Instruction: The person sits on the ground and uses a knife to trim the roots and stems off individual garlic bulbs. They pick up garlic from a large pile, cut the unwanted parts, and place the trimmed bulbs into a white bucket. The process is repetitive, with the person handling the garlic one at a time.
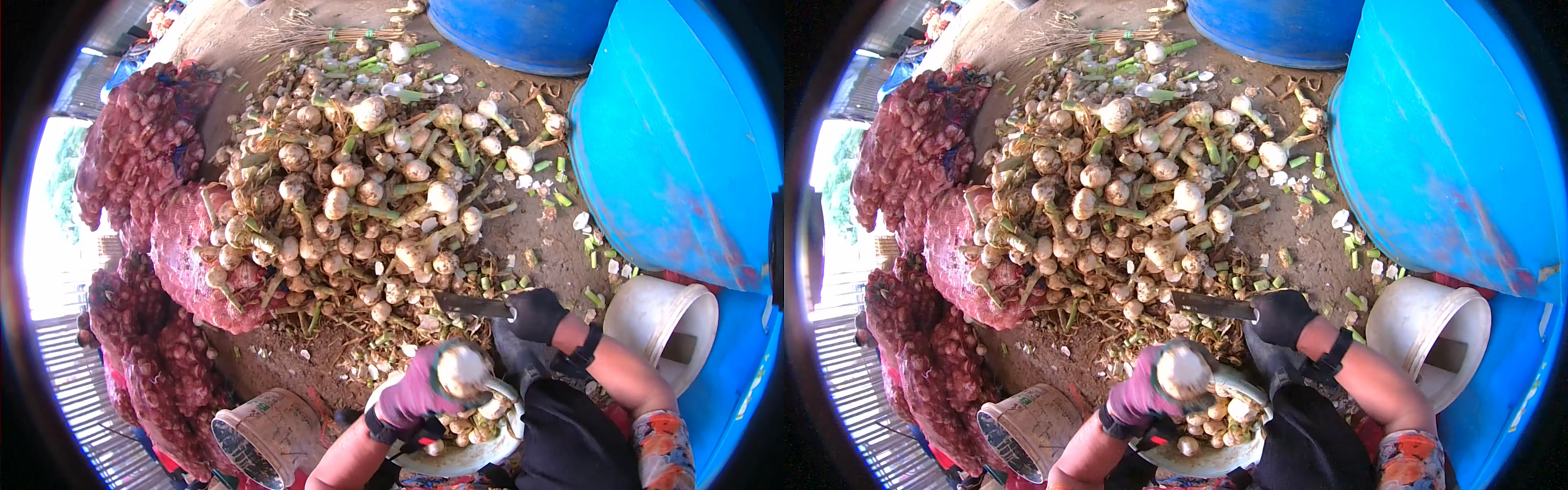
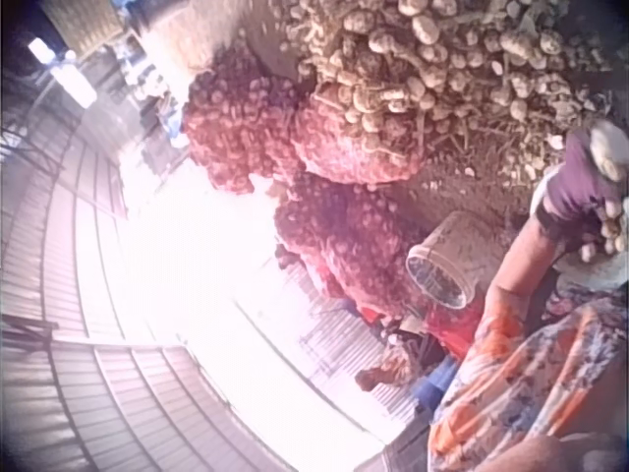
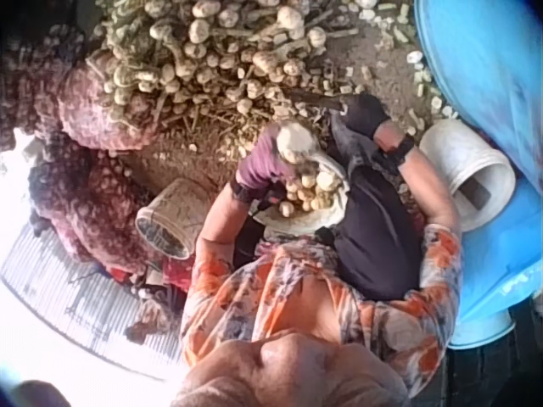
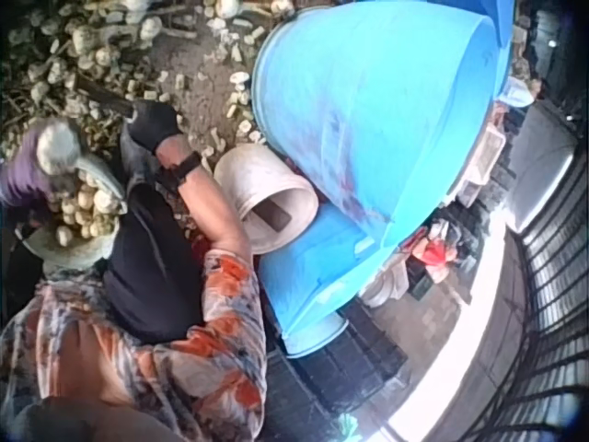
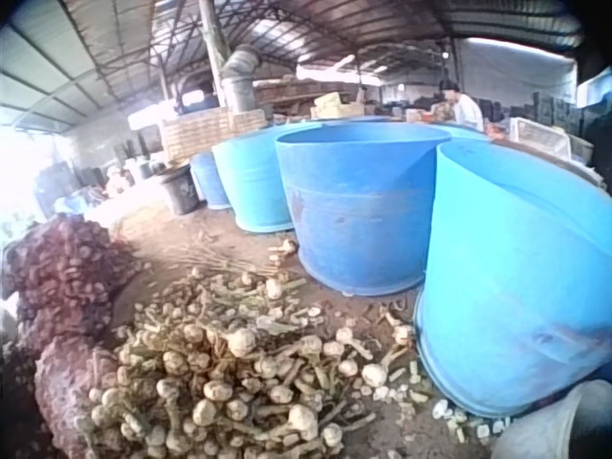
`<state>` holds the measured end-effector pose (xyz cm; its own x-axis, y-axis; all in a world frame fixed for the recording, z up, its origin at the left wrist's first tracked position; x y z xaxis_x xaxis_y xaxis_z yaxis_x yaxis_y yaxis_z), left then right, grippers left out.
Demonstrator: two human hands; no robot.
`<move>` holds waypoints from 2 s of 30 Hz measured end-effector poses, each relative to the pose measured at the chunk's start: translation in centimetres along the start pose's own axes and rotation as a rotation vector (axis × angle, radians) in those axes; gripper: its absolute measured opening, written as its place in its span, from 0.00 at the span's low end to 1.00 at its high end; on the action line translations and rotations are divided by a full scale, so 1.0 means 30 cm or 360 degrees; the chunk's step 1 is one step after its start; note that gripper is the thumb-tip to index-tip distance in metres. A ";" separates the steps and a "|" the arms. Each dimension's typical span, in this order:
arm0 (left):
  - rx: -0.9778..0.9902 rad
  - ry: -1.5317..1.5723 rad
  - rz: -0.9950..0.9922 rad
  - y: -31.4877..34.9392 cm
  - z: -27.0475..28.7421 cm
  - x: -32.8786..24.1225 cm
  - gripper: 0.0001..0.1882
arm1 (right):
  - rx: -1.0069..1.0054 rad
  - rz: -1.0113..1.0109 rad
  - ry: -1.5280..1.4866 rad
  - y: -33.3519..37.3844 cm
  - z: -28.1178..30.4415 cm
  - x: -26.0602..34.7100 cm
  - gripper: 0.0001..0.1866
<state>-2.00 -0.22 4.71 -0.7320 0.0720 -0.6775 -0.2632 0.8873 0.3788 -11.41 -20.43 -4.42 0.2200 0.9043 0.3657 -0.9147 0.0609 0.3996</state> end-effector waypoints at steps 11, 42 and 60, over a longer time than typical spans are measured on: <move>-0.0384 0.1492 -0.0535 -0.092 0.033 0.013 0.34 | 0.0169 -0.0082 -0.1370 0.004 0.114 0.161 0.17; -0.0321 -0.1828 0.0054 0.089 0.255 -0.064 0.21 | 0.0457 -0.0160 -0.0734 -0.025 -0.090 0.017 0.19; -0.0571 -0.2569 0.0379 0.028 0.530 -0.080 0.23 | 0.0423 -0.0100 -0.0757 -0.029 0.036 0.070 0.21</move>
<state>9.54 7.59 -3.36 0.5215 0.7474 -0.4116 -0.5367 0.6624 0.5227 -9.78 -19.05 -3.10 0.4569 0.6080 0.6493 -0.7911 -0.0560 0.6092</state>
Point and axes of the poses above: each hand's wrist, its own y-axis away from the middle knuckle, its own z-axis out of the back of the hand, x = y × z, the point moved 2 cm from there along -y, towards the middle knuckle, and after that the axes turned 15 degrees about y, right-handed, at the moved point
